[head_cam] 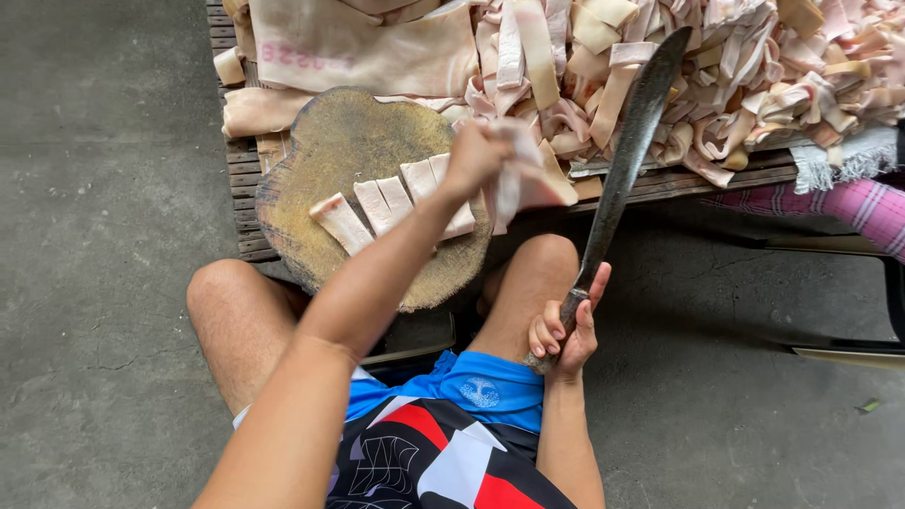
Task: The person sits cross-legged on a chair with a round wooden cutting board on their lap. They use a large knife to slice sheets of pale, processed meat into thin strips, stacking the cut pieces on the board and occasionally moving them to a pile on a nearby table.
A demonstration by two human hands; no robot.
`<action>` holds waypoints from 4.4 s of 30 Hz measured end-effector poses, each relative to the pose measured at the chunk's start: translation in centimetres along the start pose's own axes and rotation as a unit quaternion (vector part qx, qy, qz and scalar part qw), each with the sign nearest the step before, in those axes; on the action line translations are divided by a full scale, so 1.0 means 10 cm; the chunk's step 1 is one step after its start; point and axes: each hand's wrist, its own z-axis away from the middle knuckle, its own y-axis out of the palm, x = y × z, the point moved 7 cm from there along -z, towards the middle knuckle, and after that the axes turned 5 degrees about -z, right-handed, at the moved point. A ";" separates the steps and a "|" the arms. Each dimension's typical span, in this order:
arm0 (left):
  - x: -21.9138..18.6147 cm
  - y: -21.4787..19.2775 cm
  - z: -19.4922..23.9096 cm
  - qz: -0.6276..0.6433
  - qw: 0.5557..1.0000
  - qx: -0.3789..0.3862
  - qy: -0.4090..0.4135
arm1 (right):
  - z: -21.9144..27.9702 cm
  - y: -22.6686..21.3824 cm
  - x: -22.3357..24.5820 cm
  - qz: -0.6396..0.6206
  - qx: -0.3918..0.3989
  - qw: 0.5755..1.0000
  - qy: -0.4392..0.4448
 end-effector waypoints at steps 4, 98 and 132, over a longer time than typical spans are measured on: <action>-0.48 -0.83 -0.24 0.142 0.988 0.002 0.061 | 0.03 -0.05 0.09 0.021 0.001 1.000 0.011; 0.70 -2.57 1.80 -0.106 0.976 -0.039 -0.188 | 0.01 -0.38 -0.14 0.268 -0.057 0.940 0.205; -0.75 -2.80 1.70 0.035 0.989 0.084 -0.117 | 0.34 -0.34 -0.19 0.344 -0.089 0.899 0.257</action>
